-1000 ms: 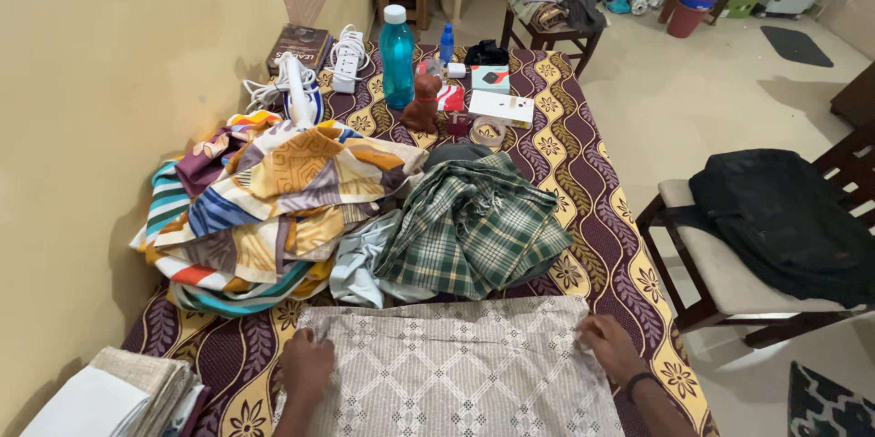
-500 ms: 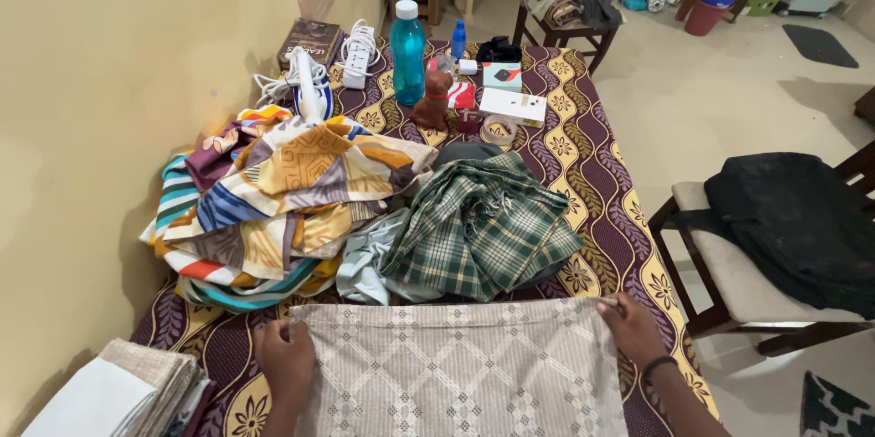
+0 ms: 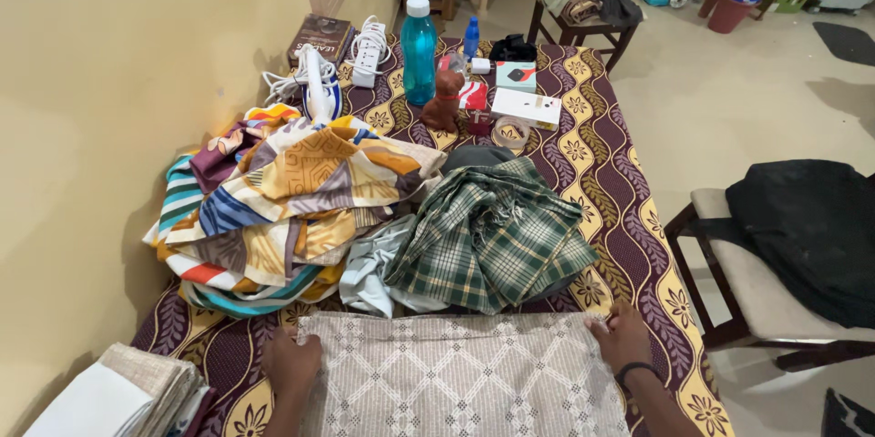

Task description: The person folds several pieces of clothing on a bed. They pick up each item, unfold it, smooth it out, and fold it into a neat rectangle, then place it on a growing stack. The items include a patterned cloth, a plaid shirt, and other garments.

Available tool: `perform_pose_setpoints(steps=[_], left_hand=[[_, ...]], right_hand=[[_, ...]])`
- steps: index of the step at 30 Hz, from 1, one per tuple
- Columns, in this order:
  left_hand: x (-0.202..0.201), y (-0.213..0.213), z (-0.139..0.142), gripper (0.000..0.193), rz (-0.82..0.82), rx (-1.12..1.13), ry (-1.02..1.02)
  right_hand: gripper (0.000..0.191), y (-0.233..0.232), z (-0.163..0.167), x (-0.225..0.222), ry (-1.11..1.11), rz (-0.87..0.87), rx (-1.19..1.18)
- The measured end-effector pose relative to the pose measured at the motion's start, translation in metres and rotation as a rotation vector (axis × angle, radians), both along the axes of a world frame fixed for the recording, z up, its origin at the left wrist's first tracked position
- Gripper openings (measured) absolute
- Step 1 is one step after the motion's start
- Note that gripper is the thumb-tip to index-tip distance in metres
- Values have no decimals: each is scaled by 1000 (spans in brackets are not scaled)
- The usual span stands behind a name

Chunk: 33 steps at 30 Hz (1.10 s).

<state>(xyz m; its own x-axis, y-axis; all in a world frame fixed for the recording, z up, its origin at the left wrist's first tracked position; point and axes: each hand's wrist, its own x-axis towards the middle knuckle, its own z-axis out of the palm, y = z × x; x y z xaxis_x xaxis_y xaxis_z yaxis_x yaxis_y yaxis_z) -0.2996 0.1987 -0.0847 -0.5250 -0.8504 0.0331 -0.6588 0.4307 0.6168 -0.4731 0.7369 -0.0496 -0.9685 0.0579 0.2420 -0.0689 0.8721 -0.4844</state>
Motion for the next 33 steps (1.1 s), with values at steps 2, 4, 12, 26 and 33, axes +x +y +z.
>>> perform_pose_setpoints(steps=[2, 4, 12, 26, 33], left_hand=[[-3, -3, -1, 52, -11, -11, 8], [-6, -7, 2, 56, -12, 41, -14], [3, 1, 18, 49, -40, 200, 135], [91, 83, -21, 64, -720, -469, -110], [125, 62, -20, 67, -660, -572, -16]], right_hand=[[49, 1, 0, -1, -153, -71, -69], [47, 6, -1, -2, -247, -103, -116], [37, 7, -1, -15, -219, -20, -294], [74, -63, 7, 145, -32, 254, 319], [59, 7, -16, 118, -130, 275, 735]])
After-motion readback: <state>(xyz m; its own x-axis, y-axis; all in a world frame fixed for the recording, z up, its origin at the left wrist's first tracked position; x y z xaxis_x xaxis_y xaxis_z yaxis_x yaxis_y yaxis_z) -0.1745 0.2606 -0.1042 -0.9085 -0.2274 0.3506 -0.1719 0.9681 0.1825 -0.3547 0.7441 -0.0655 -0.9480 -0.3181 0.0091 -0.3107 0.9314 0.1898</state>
